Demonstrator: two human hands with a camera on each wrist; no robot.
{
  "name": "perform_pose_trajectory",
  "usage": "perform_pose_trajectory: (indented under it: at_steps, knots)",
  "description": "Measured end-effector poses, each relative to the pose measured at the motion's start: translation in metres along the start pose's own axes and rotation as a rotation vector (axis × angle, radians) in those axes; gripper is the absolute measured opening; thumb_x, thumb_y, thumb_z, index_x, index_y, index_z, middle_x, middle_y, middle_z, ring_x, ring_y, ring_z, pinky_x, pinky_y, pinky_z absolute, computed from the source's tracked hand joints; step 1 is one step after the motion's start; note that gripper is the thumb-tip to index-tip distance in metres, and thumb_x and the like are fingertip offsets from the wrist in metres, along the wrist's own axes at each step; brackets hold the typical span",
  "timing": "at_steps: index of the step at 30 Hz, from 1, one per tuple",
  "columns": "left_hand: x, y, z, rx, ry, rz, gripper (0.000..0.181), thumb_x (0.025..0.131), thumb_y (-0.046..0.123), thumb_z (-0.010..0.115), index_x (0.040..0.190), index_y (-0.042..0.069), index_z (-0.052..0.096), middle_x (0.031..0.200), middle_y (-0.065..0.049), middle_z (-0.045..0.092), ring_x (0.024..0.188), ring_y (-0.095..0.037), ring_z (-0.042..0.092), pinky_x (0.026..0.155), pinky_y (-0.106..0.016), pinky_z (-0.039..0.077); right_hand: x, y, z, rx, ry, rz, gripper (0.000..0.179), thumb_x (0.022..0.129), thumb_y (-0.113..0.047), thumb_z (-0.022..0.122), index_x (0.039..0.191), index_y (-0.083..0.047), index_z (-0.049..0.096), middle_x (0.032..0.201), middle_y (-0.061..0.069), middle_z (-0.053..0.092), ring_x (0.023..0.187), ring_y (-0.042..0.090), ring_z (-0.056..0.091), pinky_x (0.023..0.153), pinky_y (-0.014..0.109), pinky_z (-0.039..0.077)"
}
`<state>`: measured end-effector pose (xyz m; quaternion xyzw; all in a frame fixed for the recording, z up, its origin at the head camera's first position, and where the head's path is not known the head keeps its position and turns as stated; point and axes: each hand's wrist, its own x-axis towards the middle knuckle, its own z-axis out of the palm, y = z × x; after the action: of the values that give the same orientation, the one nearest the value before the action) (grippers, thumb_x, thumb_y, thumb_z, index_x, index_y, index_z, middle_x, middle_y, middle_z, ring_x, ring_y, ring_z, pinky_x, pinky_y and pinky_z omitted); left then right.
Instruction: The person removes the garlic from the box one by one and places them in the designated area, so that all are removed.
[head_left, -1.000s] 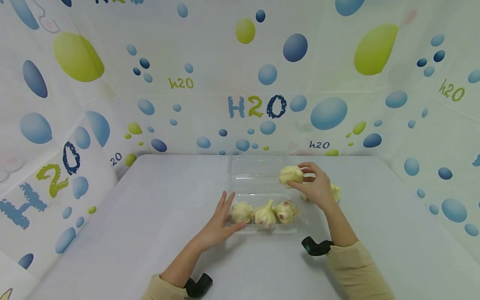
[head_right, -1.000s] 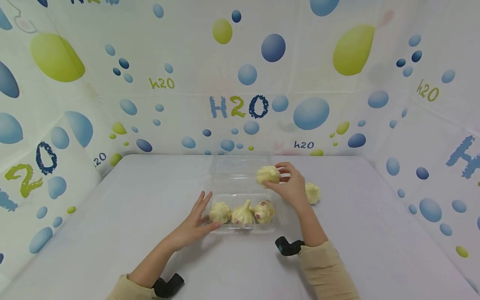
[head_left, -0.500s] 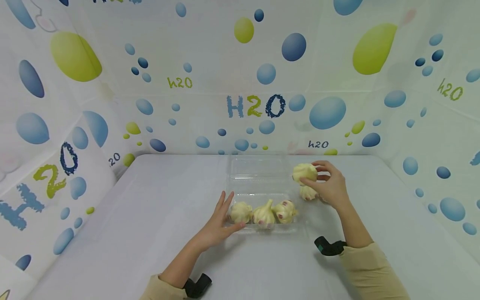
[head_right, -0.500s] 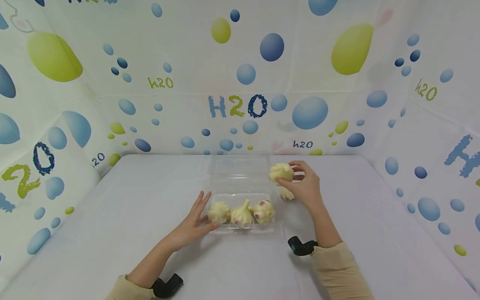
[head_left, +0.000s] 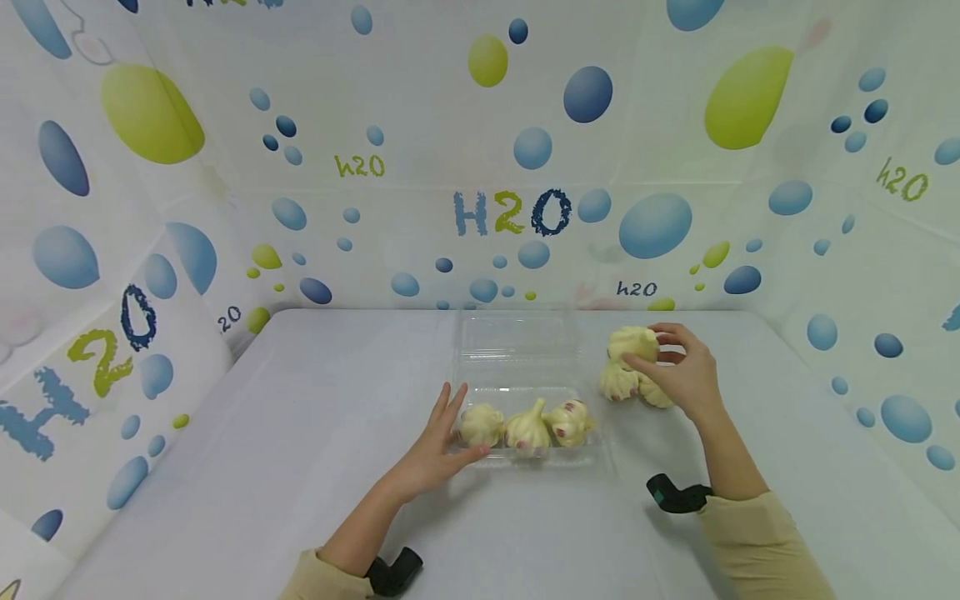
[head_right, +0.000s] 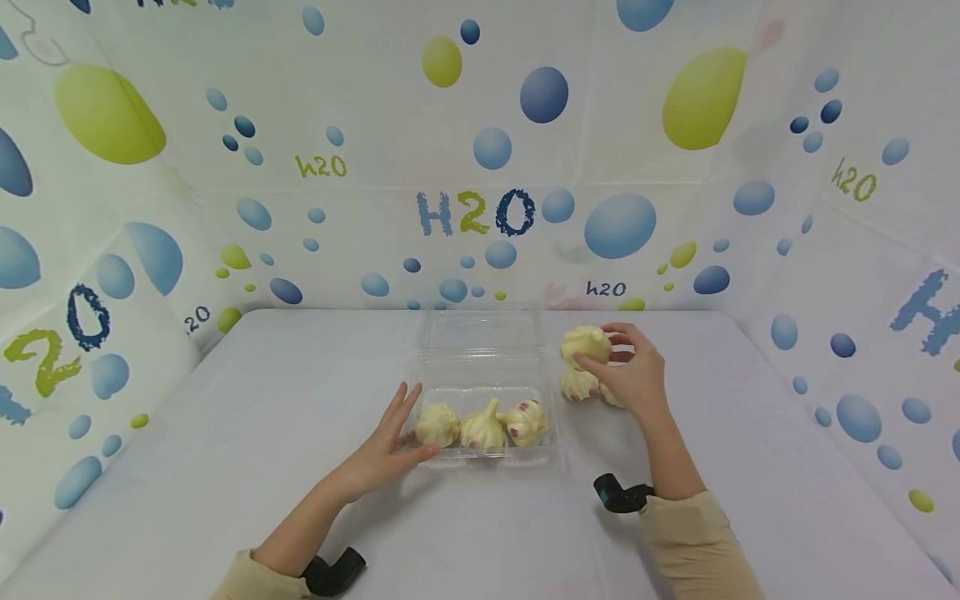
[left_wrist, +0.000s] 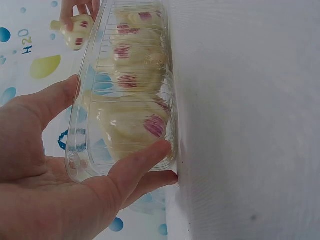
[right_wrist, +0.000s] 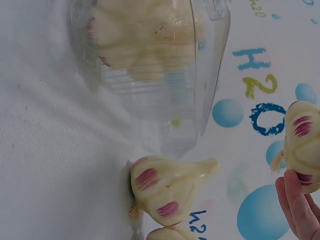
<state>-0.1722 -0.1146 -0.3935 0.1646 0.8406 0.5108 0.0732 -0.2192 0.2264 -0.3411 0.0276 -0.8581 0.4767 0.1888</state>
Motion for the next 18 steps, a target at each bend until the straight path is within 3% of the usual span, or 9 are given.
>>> perform_pose_trajectory:
  at_steps: [5,8,12,18]
  knots:
    - [0.0,0.0,0.0,-0.013,-0.006,0.001,0.088,0.083,0.023,0.068,0.148,0.02,0.01,0.151,-0.013,-0.011,0.135,-0.039,0.008,0.1,-0.056,0.027,-0.002,0.0,-0.009,-0.012,0.016,0.027,0.055,0.078,-0.028,0.074,0.121,-0.002,0.052,0.112,0.019,0.051,0.092,0.03,0.055,0.068,0.007,0.042]
    - [-0.002,0.004,0.0,-0.02,-0.001,-0.007,0.087,0.084,0.02,0.068,0.148,0.018,0.01,0.151,-0.013,-0.011,0.134,-0.041,0.015,0.1,-0.055,0.028,-0.001,0.004,-0.013,-0.013,0.031,0.043,0.056,0.078,-0.03,0.073,0.121,-0.002,0.052,0.112,0.019,0.05,0.09,0.028,0.055,0.068,0.008,0.042]
    - [-0.008,0.02,-0.002,-0.041,0.001,-0.011,0.084,0.084,0.013,0.066,0.148,0.011,0.012,0.15,-0.019,-0.009,0.13,-0.046,0.022,0.1,-0.056,0.027,0.001,0.011,-0.019,0.021,0.064,0.063,0.056,0.075,-0.032,0.075,0.118,-0.004,0.054,0.109,0.017,0.051,0.087,0.026,0.056,0.066,0.012,0.044]
    - [-0.016,0.039,-0.006,-0.056,-0.008,-0.015,0.082,0.085,0.011,0.065,0.147,0.006,0.013,0.15,-0.021,-0.008,0.13,-0.046,0.02,0.1,-0.057,0.026,0.001,0.017,-0.029,-0.015,0.079,0.118,0.062,0.076,-0.04,0.073,0.122,-0.005,0.051,0.114,0.018,0.049,0.093,0.029,0.055,0.064,0.014,0.046]
